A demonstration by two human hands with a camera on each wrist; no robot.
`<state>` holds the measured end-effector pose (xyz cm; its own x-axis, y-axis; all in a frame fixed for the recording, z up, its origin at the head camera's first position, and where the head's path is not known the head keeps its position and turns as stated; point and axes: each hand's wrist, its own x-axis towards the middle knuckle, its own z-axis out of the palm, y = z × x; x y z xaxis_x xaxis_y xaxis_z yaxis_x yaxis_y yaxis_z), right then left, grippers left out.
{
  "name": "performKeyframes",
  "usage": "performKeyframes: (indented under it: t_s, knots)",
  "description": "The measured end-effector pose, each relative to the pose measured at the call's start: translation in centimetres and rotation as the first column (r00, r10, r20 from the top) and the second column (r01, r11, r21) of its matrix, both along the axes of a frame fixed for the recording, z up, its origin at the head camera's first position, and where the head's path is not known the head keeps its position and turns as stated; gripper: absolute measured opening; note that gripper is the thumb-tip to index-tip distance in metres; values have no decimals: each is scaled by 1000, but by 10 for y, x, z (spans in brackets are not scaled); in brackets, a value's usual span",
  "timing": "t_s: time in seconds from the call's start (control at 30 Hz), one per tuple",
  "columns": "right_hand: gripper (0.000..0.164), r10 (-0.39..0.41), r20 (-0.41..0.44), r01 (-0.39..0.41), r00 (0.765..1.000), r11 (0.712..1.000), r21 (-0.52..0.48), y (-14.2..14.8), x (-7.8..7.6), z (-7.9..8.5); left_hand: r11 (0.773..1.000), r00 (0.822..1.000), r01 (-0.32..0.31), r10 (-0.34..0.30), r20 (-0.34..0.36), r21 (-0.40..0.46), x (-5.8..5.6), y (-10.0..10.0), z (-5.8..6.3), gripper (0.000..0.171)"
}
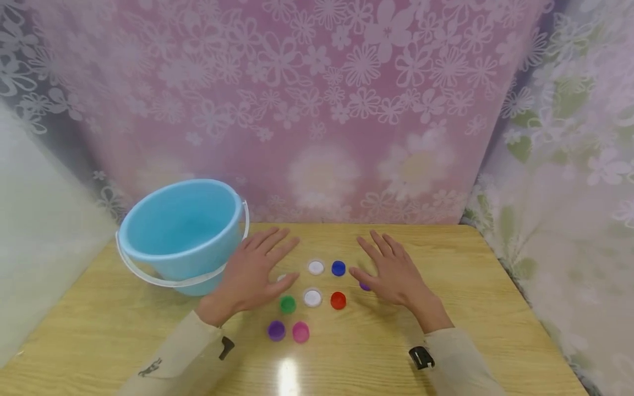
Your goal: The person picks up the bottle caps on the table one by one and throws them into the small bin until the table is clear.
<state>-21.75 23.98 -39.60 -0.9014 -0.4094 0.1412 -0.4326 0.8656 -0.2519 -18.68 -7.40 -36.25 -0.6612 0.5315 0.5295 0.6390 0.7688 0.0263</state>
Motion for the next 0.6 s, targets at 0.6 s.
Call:
performKeyframes:
  t_s: [0.6]
  knots:
    - [75,34,-44,-34,998,999,-12,-19,1,9,975,966,4,55,-254,224,5,-44,29,42]
